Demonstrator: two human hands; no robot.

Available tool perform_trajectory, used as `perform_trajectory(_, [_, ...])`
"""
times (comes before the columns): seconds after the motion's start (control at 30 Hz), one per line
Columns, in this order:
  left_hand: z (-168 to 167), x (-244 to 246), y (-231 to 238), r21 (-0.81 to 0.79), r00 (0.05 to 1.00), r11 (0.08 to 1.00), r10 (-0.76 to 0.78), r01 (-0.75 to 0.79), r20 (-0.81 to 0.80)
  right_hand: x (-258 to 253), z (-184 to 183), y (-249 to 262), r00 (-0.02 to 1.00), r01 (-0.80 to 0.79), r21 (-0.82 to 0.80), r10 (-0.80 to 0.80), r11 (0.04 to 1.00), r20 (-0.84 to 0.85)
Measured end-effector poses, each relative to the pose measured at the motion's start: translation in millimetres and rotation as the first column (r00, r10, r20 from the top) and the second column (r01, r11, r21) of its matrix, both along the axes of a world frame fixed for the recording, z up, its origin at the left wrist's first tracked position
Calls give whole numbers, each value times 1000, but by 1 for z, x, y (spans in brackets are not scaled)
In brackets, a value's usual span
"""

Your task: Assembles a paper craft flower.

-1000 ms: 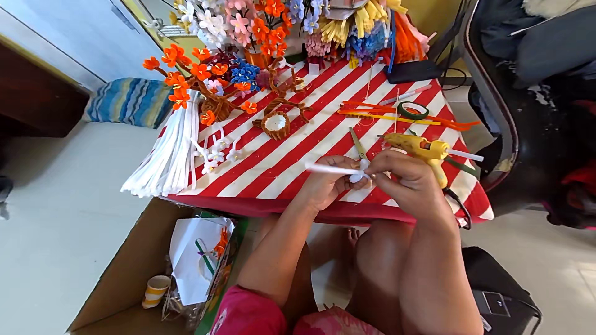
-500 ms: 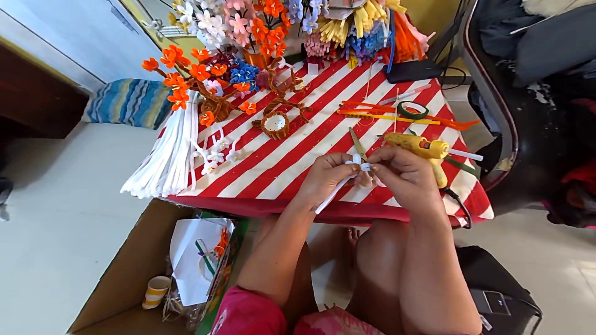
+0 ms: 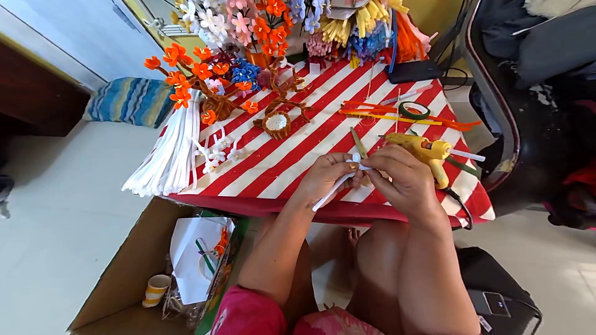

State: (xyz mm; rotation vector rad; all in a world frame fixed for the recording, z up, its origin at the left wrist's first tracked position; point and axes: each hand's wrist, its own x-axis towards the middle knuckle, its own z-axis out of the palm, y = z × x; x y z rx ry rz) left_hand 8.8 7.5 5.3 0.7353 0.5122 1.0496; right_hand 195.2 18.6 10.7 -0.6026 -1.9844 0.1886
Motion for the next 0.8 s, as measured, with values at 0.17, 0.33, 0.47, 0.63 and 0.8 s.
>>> perform_trajectory(0.17, [-1, 2, -2, 76, 999, 996, 38, -37, -20, -1, -1, 1, 1000, 19, 45, -19, 999, -1])
perform_trajectory(0.33, [-7, 12, -6, 595, 868, 775, 430, -213, -249, -6, 0, -6, 997, 7, -220, -25, 975, -79])
perform_trajectory(0.47, [-14, 7, 1, 902, 708, 425, 659, -71, -255, -11, 4, -12, 972, -115, -601, -36, 791, -234])
perform_trajectory(0.63, [-11, 8, -2, 802, 758, 593, 557, -76, -340, -9, 5, -11, 950, -194, -696, -45, 691, -310])
perform_trajectory(0.8, [-2, 6, -4, 358, 901, 920, 286, -162, -327, -1, -3, -2, 984, -107, -462, 25, 881, -178])
